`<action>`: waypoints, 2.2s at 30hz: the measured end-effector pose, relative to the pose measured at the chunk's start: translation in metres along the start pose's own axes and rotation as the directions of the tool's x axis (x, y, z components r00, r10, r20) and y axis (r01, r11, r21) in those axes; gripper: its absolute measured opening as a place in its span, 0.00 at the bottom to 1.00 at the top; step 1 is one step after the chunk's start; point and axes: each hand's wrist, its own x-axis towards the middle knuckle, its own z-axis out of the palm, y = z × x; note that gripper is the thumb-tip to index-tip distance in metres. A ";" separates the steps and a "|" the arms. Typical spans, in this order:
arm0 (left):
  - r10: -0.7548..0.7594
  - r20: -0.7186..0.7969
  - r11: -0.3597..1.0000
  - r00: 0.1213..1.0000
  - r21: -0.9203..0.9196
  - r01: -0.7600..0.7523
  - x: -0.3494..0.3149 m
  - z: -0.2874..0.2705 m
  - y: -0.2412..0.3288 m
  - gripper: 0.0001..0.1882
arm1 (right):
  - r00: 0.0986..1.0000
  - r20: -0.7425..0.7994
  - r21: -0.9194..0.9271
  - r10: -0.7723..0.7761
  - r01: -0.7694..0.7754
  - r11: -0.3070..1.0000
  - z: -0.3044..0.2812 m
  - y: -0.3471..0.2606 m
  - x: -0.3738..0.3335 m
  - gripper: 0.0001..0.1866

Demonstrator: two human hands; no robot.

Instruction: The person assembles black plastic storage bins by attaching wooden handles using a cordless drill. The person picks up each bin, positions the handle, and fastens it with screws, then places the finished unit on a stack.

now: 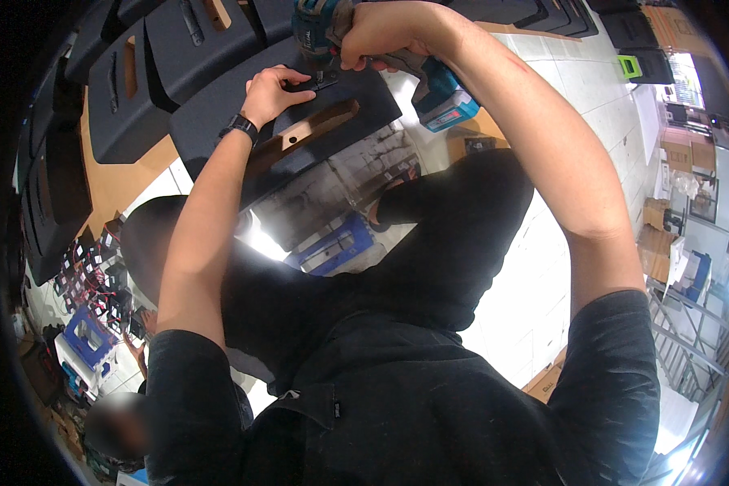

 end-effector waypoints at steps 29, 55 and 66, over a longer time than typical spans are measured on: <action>0.038 -0.033 0.999 0.999 0.035 -0.037 -0.001 0.002 -0.001 0.21 | 1.000 0.016 0.129 0.019 -0.021 0.991 0.000 0.010 0.007 0.08; 0.357 -0.040 0.877 0.933 0.359 -0.320 -0.033 0.002 0.020 0.18 | 0.854 -0.518 0.487 -0.052 0.344 0.803 -0.001 0.129 -0.109 0.15; 0.463 -0.023 0.786 0.886 0.474 -0.398 -0.030 0.002 0.037 0.13 | 0.370 -0.862 0.498 0.346 0.488 0.717 0.131 0.341 -0.180 0.28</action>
